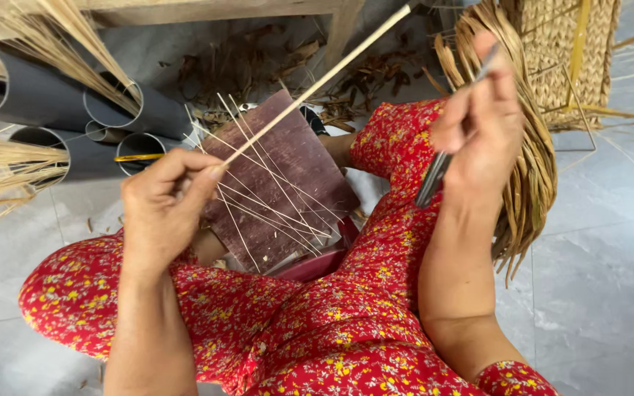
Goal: The person sits on the floor and uses a small knife to shave and point the ends of thin bamboo sticks, working each stick against a small board on their lap and placing finished sticks on the board with a growing pile of completed sticks.
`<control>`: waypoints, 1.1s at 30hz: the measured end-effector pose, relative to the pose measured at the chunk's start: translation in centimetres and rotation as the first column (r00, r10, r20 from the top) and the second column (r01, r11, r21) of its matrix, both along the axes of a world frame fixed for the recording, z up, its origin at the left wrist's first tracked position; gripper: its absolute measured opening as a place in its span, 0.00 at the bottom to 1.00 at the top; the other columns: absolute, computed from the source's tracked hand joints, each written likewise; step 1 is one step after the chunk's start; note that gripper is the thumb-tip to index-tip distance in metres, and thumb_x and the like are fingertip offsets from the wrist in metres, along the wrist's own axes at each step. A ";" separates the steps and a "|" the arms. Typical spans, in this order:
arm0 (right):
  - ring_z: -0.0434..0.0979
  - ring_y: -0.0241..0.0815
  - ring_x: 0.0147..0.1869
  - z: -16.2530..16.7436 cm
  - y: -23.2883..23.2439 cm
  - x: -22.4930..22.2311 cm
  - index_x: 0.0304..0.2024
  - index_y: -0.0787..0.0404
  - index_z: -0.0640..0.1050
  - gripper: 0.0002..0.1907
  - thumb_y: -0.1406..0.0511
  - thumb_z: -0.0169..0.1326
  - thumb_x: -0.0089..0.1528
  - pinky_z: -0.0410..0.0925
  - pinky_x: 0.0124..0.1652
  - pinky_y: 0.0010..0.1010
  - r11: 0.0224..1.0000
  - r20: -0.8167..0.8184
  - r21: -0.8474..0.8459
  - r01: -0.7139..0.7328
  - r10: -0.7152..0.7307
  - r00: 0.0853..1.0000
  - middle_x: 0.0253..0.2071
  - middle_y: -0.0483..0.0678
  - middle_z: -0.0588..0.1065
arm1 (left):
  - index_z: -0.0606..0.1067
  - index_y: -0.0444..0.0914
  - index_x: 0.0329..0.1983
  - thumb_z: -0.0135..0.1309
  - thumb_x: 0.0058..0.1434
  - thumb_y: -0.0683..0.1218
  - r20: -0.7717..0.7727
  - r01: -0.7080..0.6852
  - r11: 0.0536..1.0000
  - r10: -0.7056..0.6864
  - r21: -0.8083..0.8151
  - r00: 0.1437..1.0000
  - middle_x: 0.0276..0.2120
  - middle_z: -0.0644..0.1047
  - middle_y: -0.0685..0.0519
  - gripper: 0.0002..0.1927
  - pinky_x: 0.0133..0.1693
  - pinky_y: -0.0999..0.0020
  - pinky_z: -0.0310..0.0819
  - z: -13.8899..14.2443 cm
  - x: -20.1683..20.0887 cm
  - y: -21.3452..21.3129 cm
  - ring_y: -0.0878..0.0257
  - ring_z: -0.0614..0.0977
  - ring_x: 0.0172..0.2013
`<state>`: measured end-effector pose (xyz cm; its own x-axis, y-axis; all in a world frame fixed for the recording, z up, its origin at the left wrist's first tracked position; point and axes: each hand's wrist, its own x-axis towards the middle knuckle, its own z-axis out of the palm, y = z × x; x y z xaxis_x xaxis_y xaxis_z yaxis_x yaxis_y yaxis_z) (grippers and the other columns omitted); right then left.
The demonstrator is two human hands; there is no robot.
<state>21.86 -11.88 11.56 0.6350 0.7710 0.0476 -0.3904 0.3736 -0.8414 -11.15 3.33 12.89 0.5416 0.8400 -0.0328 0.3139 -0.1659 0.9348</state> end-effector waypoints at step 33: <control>0.63 0.32 0.22 -1.2 0.4 0.9 0.67 0.63 0.72 0.16 0.67 0.51 0.77 0.57 0.22 0.22 0.999 -0.114 -0.037 0.005 -0.009 0.993 0.28 0.47 0.73 | 0.80 0.35 0.42 0.59 0.69 0.40 0.039 0.015 0.997 -0.018 0.071 0.999 0.28 0.78 0.57 0.02 0.32 0.78 0.71 -0.9 -0.1 0.6 0.76 0.76 0.29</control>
<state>22.77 -11.50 10.33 0.6403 0.7663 -0.0537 -0.4818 0.3461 -0.8050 -11.29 3.98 11.96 0.5554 0.8302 0.0482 0.2732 -0.2369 0.9323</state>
